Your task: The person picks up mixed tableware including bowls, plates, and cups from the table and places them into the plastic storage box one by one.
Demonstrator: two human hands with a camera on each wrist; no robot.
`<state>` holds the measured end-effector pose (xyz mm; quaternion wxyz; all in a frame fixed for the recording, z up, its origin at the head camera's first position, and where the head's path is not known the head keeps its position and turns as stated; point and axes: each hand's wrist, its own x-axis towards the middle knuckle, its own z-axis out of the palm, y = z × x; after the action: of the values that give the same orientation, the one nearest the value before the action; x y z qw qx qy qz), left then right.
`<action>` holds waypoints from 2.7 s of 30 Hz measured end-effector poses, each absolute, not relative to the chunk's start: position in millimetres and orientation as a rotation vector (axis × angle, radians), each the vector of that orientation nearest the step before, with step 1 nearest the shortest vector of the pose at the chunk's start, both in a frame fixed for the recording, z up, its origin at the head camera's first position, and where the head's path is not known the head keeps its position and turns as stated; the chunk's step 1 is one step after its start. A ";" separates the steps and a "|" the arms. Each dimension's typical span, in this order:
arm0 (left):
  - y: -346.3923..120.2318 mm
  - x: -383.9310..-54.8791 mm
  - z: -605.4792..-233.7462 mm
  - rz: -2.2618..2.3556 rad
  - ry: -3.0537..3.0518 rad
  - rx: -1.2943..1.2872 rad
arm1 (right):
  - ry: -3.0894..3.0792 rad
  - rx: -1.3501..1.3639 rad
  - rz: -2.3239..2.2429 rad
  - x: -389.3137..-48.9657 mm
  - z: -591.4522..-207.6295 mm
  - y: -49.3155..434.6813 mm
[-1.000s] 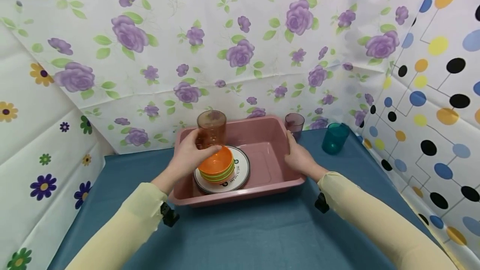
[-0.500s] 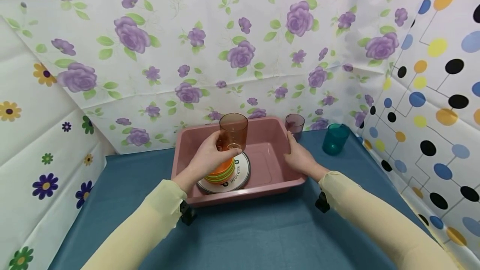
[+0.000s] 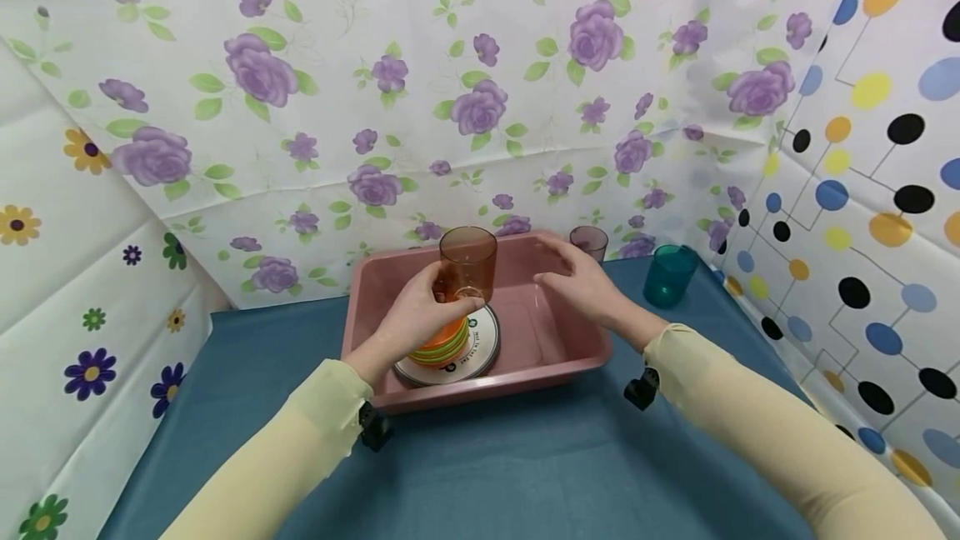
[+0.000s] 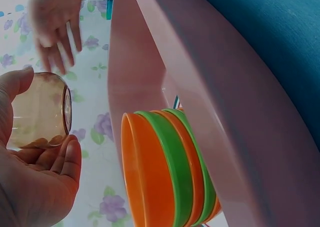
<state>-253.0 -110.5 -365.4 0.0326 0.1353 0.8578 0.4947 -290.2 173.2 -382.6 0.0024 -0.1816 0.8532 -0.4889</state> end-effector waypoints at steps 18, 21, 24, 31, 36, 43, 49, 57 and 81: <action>-104.9 -248.0 -364.6 1.497 2.589 0.514 | 2.168 -0.709 -1.767 -269.8 -350.4 121.3; -105.0 -247.9 -365.0 1.508 2.579 0.517 | 2.167 -0.698 -1.786 -269.9 -349.6 120.4; -105.4 -247.8 -365.6 1.502 2.579 0.523 | 2.178 -0.703 -1.774 -269.8 -349.4 120.6; -107.0 -247.3 -367.0 1.467 2.571 0.531 | 2.264 -0.721 -1.700 -270.0 -351.0 121.1; -112.0 -245.6 -366.7 1.391 2.619 0.509 | 2.276 -0.732 -1.681 -270.6 -353.4 121.9; -143.5 -245.9 -366.9 1.325 2.831 0.446 | 2.325 -0.645 -1.682 -274.0 -359.3 129.4; -185.0 -254.6 -378.9 1.212 3.068 0.228 | 2.356 -0.616 -1.666 -276.0 -362.9 138.8; -217.3 -255.3 -409.9 1.032 2.937 0.012 | 2.354 -0.609 -1.649 -279.5 -367.6 144.8; -218.7 -260.0 -435.1 1.023 2.876 0.038 | 2.576 -0.422 -1.488 -331.9 -371.0 130.3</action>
<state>-260.0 -218.7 -435.1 0.0446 0.0125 0.9412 0.3348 -331.9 130.3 -371.0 0.0682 -0.1401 0.8553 -0.4941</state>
